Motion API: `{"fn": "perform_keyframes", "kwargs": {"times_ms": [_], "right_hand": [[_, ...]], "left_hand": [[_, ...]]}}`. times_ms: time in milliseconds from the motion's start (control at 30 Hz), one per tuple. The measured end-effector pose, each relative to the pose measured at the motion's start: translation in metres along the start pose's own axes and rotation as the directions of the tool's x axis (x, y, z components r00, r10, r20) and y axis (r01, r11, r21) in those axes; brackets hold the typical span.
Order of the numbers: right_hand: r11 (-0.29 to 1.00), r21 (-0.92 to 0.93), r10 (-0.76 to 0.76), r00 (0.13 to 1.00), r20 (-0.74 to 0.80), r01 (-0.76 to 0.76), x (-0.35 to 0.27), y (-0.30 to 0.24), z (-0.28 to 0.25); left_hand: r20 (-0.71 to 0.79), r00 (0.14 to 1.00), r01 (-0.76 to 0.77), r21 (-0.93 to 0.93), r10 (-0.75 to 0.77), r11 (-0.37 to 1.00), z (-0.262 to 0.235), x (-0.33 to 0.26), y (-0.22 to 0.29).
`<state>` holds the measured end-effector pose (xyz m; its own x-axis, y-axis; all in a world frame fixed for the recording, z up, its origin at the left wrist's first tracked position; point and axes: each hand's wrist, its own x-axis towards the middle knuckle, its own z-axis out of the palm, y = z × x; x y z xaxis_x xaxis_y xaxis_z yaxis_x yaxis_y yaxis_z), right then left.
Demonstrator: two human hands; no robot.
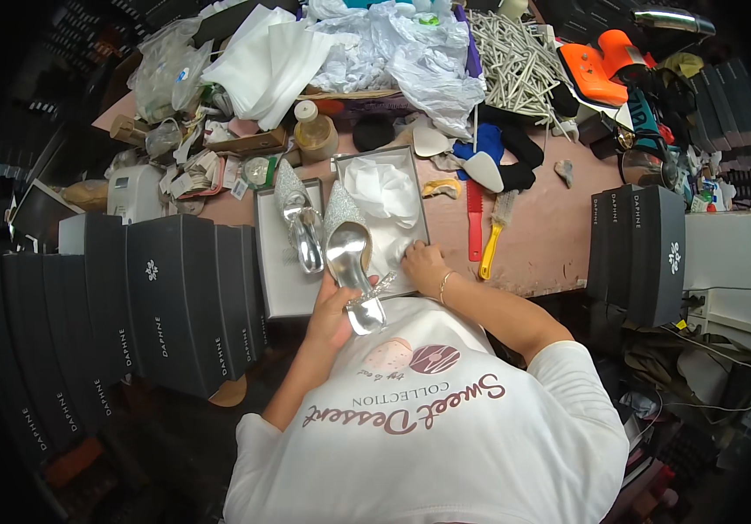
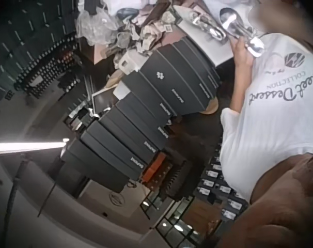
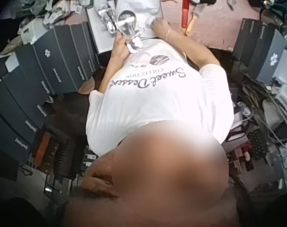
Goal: Inspecting shoes for quality and packing them into branded boxes with tissue paper and foam inserts.
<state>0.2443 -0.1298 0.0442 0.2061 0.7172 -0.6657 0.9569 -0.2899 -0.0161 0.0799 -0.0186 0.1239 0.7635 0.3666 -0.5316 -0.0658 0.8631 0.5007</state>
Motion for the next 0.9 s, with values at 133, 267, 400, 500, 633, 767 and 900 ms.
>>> {"fn": "perform_keyframes", "kwargs": {"times_ms": [133, 267, 400, 500, 633, 767, 900], "right_hand": [[0.986, -0.167, -0.097, 0.887, -0.451, 0.023, -0.006, 0.01, 0.024], [0.995, -0.025, -0.101, 0.903, -0.418, 0.1, -0.023, 0.012, 0.007], [0.896, 0.371, 0.087, 0.723, -0.686, 0.245, -0.06, 0.035, -0.033], [0.571, 0.684, 0.361, 0.61, -0.705, 0.453, -0.083, 0.055, -0.066], [0.884, 0.145, 0.008, 0.294, -0.956, 0.445, -0.086, 0.032, -0.11], [0.485, 0.633, 0.057, 0.7, -0.712, 0.604, -0.083, 0.022, -0.098], [-0.042, 0.875, -0.074, 0.872, -0.484, 0.482, -0.084, 0.028, -0.08]], "left_hand": [[0.007, 1.0, 0.001, -0.033, -0.001, 0.999, 0.001, 0.003, 0.0], [0.005, 1.0, -0.002, -0.033, 0.003, 0.999, 0.004, 0.004, -0.002], [0.028, 1.0, -0.016, 0.01, 0.015, 1.0, -0.001, 0.004, -0.002], [0.059, 0.998, 0.02, 0.016, -0.021, 1.0, 0.0, 0.007, -0.004], [0.079, 0.992, 0.099, -0.054, -0.095, 0.994, 0.024, 0.011, -0.002], [0.083, 0.996, 0.018, -0.001, -0.018, 1.0, 0.025, 0.008, -0.009], [0.131, 0.99, -0.082, 0.187, 0.058, 0.979, 0.032, 0.002, -0.005]]}}
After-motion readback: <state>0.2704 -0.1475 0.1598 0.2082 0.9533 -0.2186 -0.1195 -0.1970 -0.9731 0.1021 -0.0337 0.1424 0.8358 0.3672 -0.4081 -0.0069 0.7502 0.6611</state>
